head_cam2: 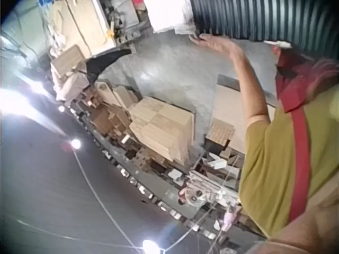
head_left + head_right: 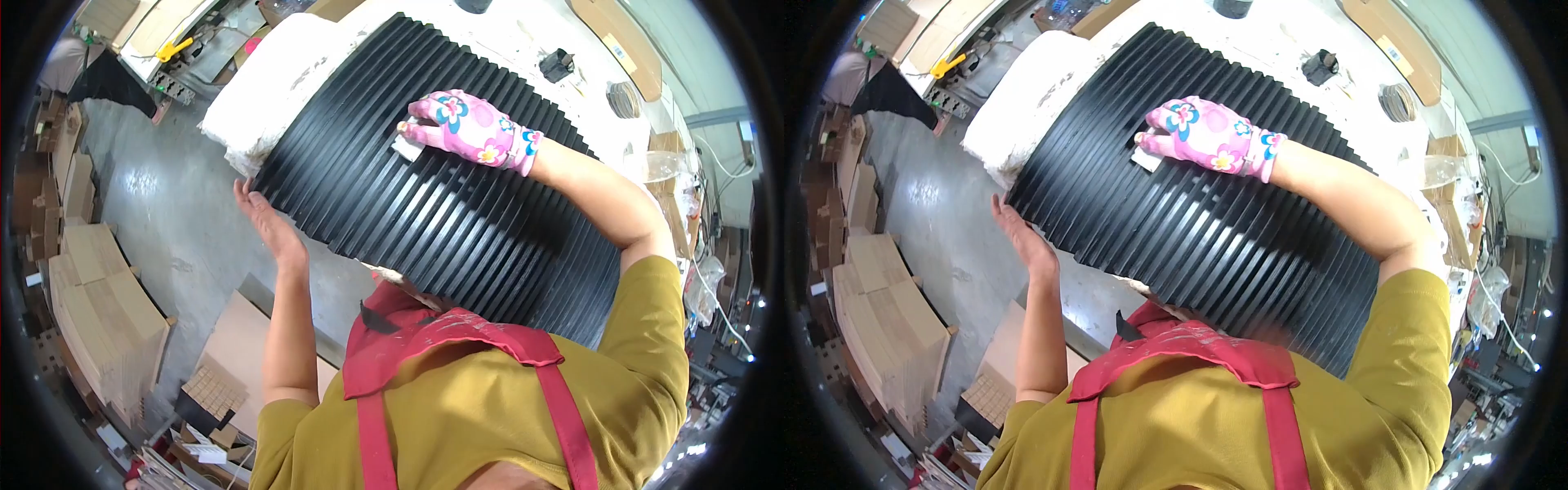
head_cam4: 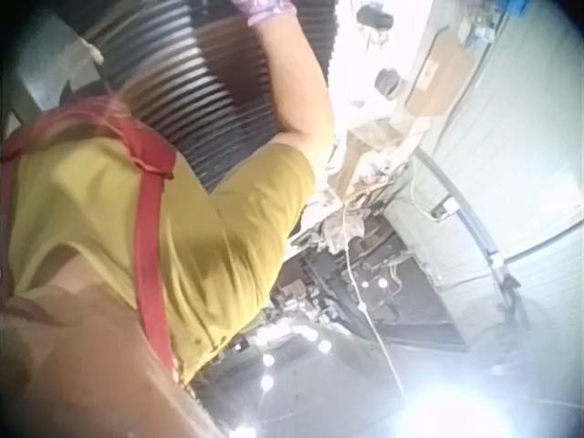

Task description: The person wipes down a black slatted wooden shutter with a cloth and a liquid from a bottle, handling the item by turning it over to clean different sides.

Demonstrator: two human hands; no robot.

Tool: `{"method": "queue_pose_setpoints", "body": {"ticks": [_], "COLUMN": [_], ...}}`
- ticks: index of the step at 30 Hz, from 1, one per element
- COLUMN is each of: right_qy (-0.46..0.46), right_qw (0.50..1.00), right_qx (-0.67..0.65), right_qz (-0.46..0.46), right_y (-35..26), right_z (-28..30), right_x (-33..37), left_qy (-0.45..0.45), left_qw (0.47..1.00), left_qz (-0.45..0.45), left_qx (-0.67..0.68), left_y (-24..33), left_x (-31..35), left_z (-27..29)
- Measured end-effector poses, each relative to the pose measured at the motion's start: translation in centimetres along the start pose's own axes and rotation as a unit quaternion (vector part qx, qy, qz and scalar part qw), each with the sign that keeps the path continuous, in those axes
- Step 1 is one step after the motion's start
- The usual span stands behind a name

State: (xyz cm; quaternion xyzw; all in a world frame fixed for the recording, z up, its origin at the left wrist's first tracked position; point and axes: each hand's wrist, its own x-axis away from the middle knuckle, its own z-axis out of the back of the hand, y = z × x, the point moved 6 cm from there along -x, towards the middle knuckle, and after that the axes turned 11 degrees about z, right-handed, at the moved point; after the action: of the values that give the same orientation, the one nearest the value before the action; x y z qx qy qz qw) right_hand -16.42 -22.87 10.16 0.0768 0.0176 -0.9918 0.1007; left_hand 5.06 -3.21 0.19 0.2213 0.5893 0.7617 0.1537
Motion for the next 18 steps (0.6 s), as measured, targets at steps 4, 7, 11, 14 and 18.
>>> {"method": "queue_pose_setpoints", "body": {"ticks": [4, 7, 11, 14, 18], "right_qy": [0.03, 0.028, 0.018, 0.022, -0.007], "right_qw": [0.999, 0.999, 0.997, 0.994, 0.997], "right_qx": [0.043, -0.015, -0.042, -0.034, 0.005], "right_qz": [0.002, -0.004, 0.065, 0.102, 0.078], "right_y": [-0.5, -1.4, -7.8, -11.3, -9.2], "right_z": [1.2, 1.0, -0.8, -1.7, -1.9], "right_x": [0.6, -1.1, -5.3, -6.5, -5.6], "left_qy": [0.03, 0.008, 0.042, 0.043, 0.019], "left_qw": [0.982, 0.983, 0.979, 0.976, 0.98], "left_qz": [0.095, 0.125, 0.041, 0.034, 0.009], "left_qx": [0.157, 0.137, 0.193, 0.213, 0.197], "left_y": [-1.6, -1.8, -1.0, -1.1, -1.1], "left_x": [3.7, 6.0, 6.3, 6.2, 5.8], "left_z": [1.8, -0.6, -2.3, -2.3, -2.3]}}
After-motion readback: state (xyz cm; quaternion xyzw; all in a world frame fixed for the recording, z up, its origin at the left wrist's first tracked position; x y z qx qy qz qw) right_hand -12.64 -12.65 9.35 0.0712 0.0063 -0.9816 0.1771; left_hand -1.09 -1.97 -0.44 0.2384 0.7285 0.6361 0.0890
